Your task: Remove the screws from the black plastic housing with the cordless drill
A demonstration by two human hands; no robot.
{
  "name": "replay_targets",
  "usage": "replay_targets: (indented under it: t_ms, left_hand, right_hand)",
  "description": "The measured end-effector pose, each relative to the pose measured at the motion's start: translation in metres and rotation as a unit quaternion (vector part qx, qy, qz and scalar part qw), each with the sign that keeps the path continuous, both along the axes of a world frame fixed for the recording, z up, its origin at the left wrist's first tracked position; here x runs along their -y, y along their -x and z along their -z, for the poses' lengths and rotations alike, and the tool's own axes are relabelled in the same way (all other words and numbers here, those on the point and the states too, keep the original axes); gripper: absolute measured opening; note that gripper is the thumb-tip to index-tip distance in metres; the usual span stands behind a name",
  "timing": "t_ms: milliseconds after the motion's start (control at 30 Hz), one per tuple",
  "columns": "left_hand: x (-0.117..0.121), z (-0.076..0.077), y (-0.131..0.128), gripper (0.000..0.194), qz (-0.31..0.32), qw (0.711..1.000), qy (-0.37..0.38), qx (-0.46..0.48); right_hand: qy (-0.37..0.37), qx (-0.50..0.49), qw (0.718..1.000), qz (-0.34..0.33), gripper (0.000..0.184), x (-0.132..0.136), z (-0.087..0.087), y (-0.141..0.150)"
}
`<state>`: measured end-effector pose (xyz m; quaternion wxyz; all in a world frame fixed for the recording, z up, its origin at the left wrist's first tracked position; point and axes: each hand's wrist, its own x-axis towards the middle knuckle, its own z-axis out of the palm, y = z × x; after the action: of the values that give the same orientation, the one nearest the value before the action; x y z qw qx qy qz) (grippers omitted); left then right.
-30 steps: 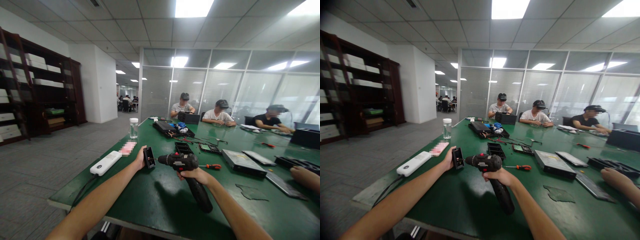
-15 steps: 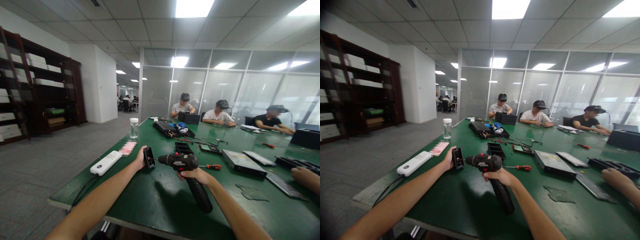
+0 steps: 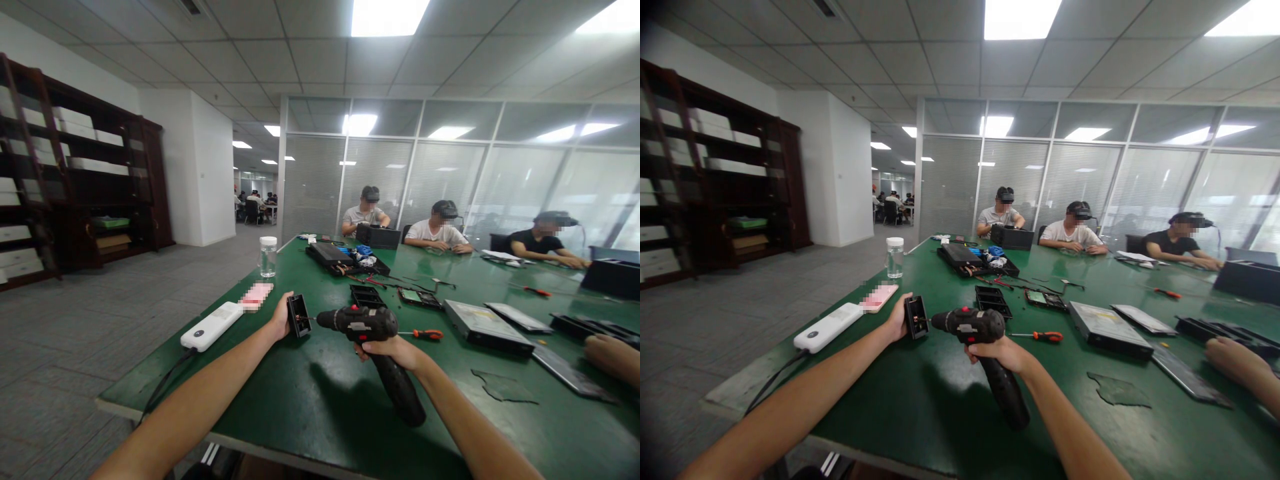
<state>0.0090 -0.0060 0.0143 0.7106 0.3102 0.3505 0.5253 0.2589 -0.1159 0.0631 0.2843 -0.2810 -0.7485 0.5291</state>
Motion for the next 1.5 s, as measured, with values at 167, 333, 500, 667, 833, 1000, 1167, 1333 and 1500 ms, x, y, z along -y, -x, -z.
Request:
replay_targets:
  t_ms: [167,333,500,667,833,1000,1167,1333,1500]
  left_hand:
    - [0.0011,-0.0015,0.0001,0.032,-0.003,1.000,0.009,-0.001]
    - [-0.0008,0.0008,0.0008,0.033,0.008,1.000,-0.007,0.000]
    - [0.0005,-0.0003,-0.0001,0.032,-0.007,1.000,0.007,-0.006]
    - [0.0005,-0.0001,-0.0004,0.033,-0.010,1.000,0.008,-0.004]
    - [-0.0028,0.0035,0.0003,0.033,0.000,1.000,-0.010,-0.004]
    - [-0.0035,0.0043,0.0002,0.033,-0.002,1.000,-0.016,-0.006]
    - [-0.0043,0.0047,0.0010,0.033,0.000,1.000,-0.017,-0.007]
    - [-0.0062,0.0061,0.0014,0.034,0.006,1.000,-0.018,-0.003]
    - [-0.0066,0.0059,0.0013,0.035,0.011,1.000,-0.014,-0.003]
  right_hand:
    - [0.006,0.000,1.000,0.005,0.030,-0.0013,0.0020,-0.0002]
    - [0.004,-0.009,1.000,0.001,0.027,-0.0017,0.0031,-0.0006]
    - [0.010,-0.004,1.000,0.005,0.028,-0.0014,0.0019,0.0000]
    - [0.009,-0.004,1.000,0.007,0.029,-0.0004,0.0003,0.0005]
    - [0.004,0.001,1.000,0.000,0.028,-0.0013,0.0009,0.0003]
    - [-0.009,0.010,1.000,-0.002,0.027,-0.0006,0.0000,-0.0002]
    - [-0.024,0.033,0.999,-0.012,0.026,-0.0003,-0.0015,-0.0004]
    - [-0.019,0.027,0.999,-0.002,0.027,-0.0025,0.0016,-0.0014]
    - [-0.005,0.017,1.000,0.004,0.028,-0.0021,0.0026,-0.0010]
